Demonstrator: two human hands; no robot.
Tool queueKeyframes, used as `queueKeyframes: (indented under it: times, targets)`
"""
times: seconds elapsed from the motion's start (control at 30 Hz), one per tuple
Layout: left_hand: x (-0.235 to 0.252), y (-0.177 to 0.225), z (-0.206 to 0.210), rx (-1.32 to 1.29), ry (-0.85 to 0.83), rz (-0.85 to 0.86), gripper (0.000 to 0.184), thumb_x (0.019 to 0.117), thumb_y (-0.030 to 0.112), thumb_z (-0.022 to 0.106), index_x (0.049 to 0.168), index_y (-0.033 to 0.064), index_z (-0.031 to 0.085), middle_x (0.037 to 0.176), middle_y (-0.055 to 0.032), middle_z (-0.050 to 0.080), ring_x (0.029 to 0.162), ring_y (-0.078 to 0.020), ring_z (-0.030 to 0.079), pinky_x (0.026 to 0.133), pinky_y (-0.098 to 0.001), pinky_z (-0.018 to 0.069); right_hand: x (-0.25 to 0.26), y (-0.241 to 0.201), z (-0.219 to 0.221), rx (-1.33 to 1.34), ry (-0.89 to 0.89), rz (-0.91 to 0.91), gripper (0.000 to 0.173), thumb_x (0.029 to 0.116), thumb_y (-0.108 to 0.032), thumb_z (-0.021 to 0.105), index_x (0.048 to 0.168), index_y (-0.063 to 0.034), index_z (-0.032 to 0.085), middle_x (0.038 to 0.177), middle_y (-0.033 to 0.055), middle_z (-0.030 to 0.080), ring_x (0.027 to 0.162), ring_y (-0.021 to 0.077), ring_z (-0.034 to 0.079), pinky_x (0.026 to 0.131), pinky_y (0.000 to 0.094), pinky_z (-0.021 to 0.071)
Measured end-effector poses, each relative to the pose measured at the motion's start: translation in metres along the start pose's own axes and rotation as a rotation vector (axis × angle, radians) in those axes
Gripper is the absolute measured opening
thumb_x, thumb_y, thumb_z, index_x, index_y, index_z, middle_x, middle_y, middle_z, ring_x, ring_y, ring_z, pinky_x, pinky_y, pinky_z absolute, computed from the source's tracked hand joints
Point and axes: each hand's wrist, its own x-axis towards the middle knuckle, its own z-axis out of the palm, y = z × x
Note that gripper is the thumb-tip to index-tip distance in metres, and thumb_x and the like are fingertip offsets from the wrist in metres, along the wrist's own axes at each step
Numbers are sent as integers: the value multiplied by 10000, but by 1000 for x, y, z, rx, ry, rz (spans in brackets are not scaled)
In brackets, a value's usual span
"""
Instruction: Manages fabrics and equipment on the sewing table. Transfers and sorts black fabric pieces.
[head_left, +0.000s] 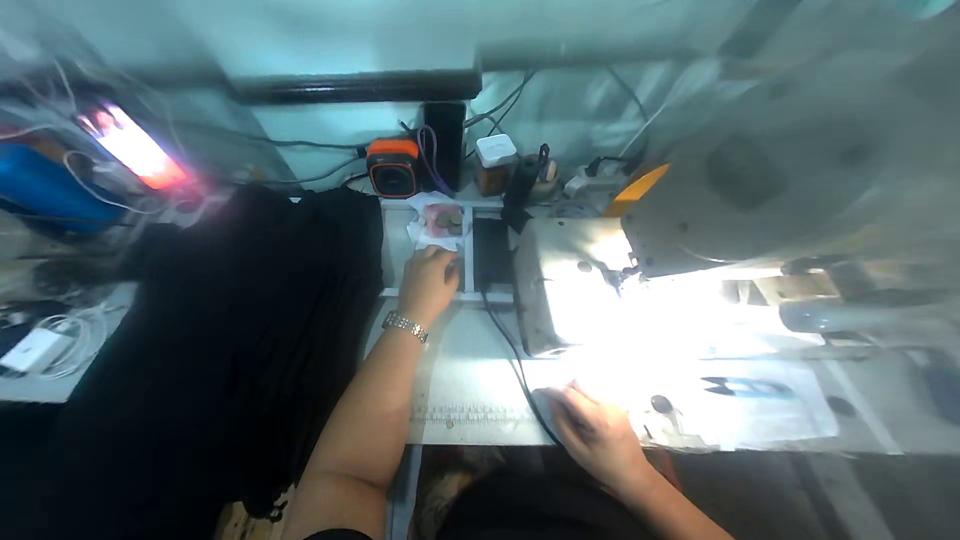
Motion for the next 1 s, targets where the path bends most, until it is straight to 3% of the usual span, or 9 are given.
queueKeyframes:
  times: [1.0]
  targets:
    - [-1, 2, -2, -17, -18, -17, 223, 977, 211, 655, 1158, 122, 751, 1257, -93, 676, 1190, -297, 617, 1016, -524, 491, 3, -3, 0, -40, -1, -11, 240, 960, -208, 545, 999, -151, 774, 795, -7, 653, 628, 66, 590, 520, 230, 491]
